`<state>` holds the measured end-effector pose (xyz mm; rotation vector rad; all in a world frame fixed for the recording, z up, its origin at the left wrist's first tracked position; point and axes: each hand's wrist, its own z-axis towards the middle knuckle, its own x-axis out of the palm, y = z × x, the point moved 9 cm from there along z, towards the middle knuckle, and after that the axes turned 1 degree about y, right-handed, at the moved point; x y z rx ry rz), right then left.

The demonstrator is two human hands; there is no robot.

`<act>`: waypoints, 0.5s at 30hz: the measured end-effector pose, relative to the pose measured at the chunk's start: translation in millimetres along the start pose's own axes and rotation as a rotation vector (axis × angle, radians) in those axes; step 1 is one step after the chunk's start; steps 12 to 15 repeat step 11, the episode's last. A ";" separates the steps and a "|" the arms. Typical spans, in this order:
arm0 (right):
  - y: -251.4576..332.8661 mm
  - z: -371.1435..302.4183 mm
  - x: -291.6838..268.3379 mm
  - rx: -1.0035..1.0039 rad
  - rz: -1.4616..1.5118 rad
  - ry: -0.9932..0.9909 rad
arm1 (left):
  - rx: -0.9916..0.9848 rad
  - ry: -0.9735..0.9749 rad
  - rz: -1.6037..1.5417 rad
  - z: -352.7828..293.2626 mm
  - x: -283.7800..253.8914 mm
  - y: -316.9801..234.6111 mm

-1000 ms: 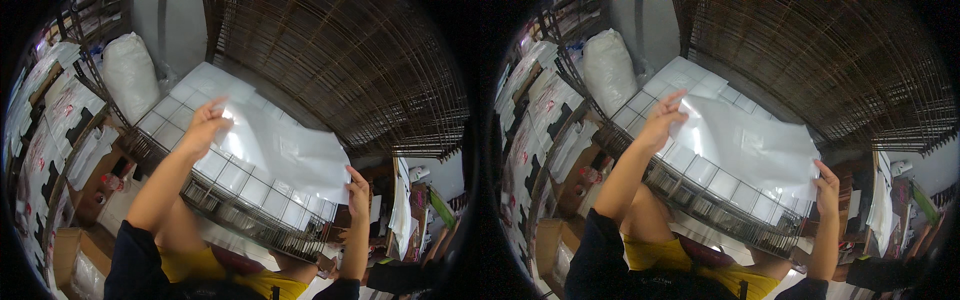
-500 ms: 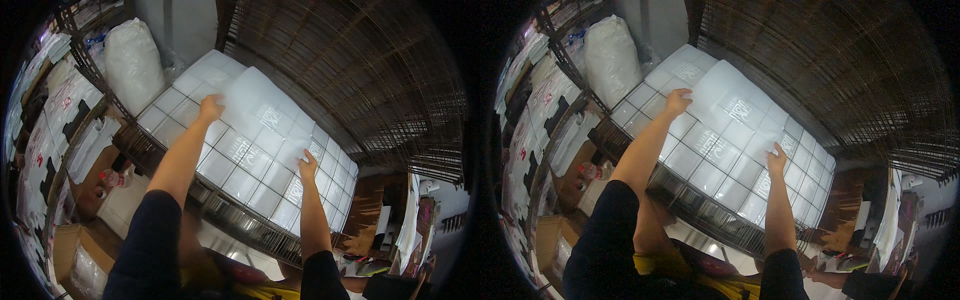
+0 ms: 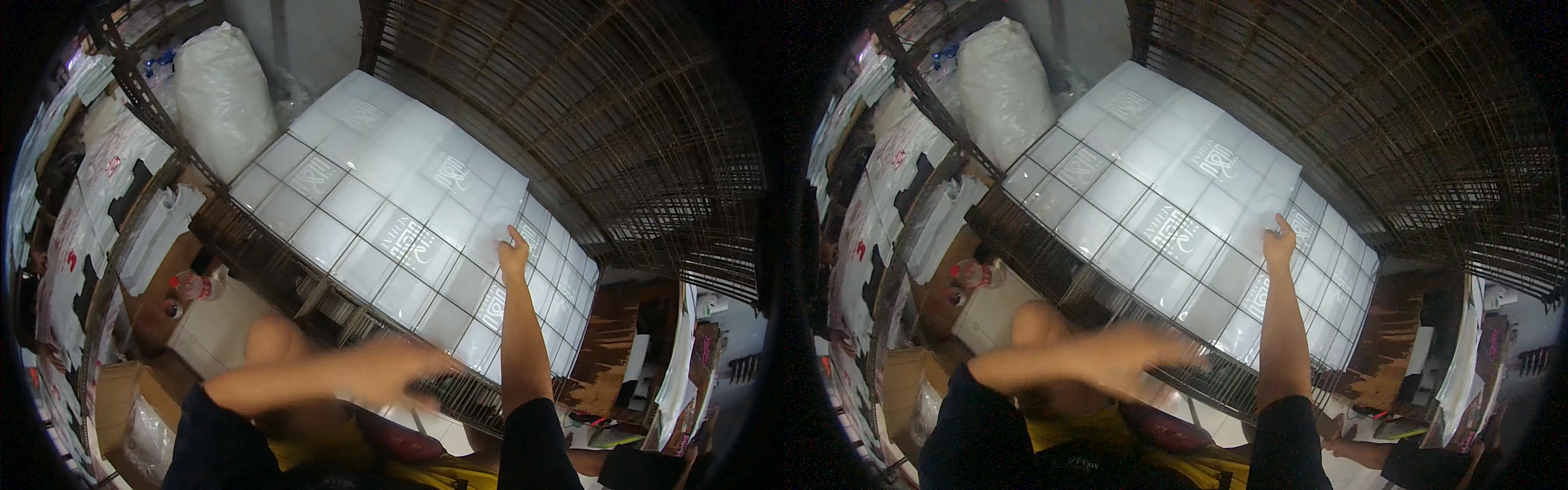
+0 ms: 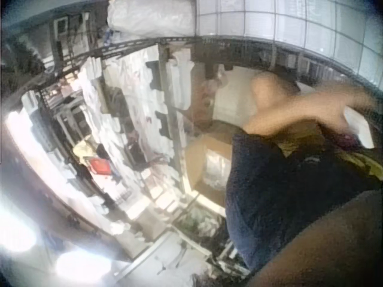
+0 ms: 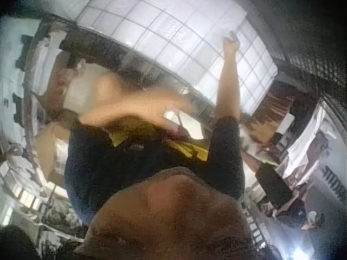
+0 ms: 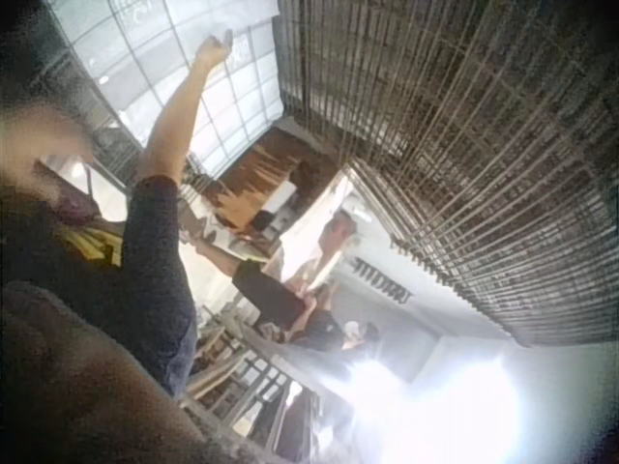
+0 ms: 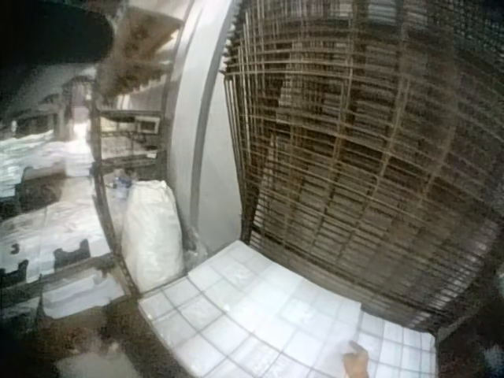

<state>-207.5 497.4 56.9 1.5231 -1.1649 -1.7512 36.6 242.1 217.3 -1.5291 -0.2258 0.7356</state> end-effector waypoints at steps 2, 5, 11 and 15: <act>-6.9 6.2 -5.4 -0.017 -0.041 -0.018 | 0.237 0.166 -0.175 -26.4 58.9 -49.1; -13.4 8.6 -3.6 0.008 -0.075 -0.015 | 0.097 0.267 -0.463 -29.8 100.5 -24.0; -30.5 16.9 -2.9 0.003 -0.069 -0.021 | -0.359 -0.111 0.106 -28.2 78.8 87.2; -30.5 16.9 -2.9 0.003 -0.069 -0.021 | -0.359 -0.111 0.106 -28.2 78.8 87.2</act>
